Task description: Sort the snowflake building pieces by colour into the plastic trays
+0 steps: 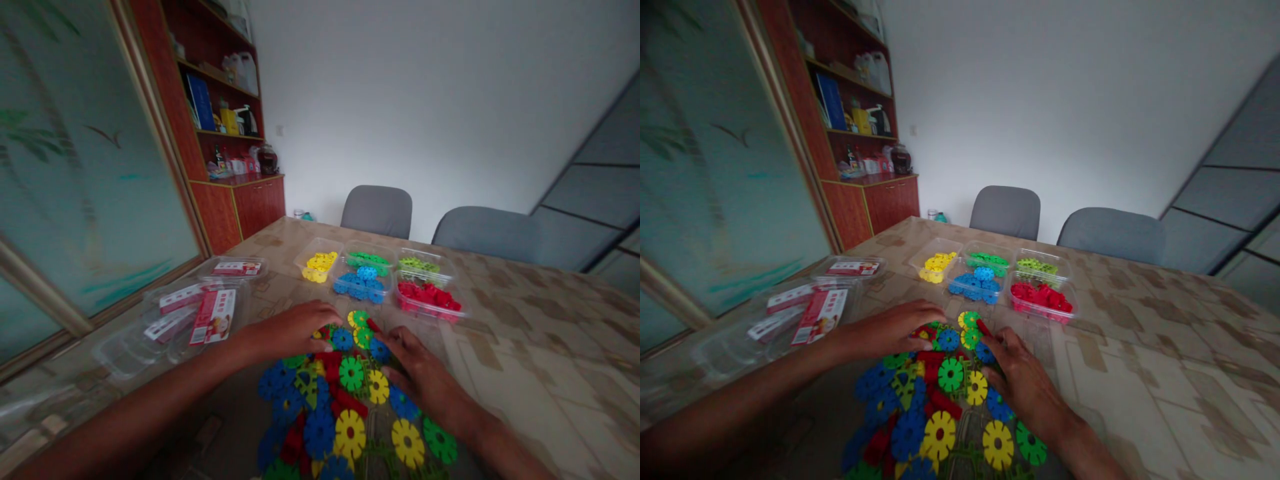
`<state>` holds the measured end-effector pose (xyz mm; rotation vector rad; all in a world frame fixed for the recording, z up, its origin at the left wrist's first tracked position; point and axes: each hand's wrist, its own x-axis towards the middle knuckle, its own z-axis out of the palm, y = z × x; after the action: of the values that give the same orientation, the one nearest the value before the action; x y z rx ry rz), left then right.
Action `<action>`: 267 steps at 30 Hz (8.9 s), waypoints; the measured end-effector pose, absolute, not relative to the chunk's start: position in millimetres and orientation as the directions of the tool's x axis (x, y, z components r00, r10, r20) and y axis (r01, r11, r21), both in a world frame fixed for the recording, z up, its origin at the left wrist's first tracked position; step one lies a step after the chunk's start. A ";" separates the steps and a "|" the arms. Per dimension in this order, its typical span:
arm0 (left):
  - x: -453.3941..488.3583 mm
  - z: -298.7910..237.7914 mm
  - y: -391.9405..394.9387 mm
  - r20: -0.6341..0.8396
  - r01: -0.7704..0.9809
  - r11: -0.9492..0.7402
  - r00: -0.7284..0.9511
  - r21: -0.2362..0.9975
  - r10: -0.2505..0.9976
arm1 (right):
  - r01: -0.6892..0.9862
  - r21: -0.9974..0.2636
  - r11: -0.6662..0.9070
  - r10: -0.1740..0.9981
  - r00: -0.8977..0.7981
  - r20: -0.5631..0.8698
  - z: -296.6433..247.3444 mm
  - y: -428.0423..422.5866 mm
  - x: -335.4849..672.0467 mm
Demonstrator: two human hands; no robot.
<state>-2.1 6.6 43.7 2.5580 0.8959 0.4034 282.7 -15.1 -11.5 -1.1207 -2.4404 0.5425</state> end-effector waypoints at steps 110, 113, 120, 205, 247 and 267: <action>9.0 48.1 5.2 0.201 0.432 -0.538 0.615 0.724 0.763 | 0.398 -0.835 0.380 0.888 -0.409 0.209 21.4 -12.5 264.0; -5.6 54.2 18.7 0.192 0.516 -0.537 0.577 0.668 0.794 | 0.460 -0.780 0.424 0.904 -0.273 0.330 30.7 22.6 273.2; -38.0 67.7 23.7 -0.079 0.726 -0.494 0.596 0.478 0.799 | 0.580 -0.715 0.389 0.910 -0.119 0.398 37.5 106.6 264.7; -36.3 62.6 27.4 -0.043 0.491 -0.472 0.724 0.733 0.688 | 0.667 -0.396 0.631 0.775 -0.535 0.336 -11.0 -3.8 266.5; -21.0 40.0 33.7 0.162 0.409 -0.418 0.531 0.811 0.832 | 0.498 -0.114 0.860 0.507 -0.805 0.308 4.0 -71.7 200.3; 16.3 38.8 84.4 0.237 0.205 -0.280 0.211 0.938 0.948 | 0.608 -0.672 0.423 0.898 -0.183 0.400 30.3 45.1 265.9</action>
<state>16.3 84.4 38.8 1.6613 1.0988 1.1364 265.9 45.1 30.3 -1.2797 -1.8950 0.4691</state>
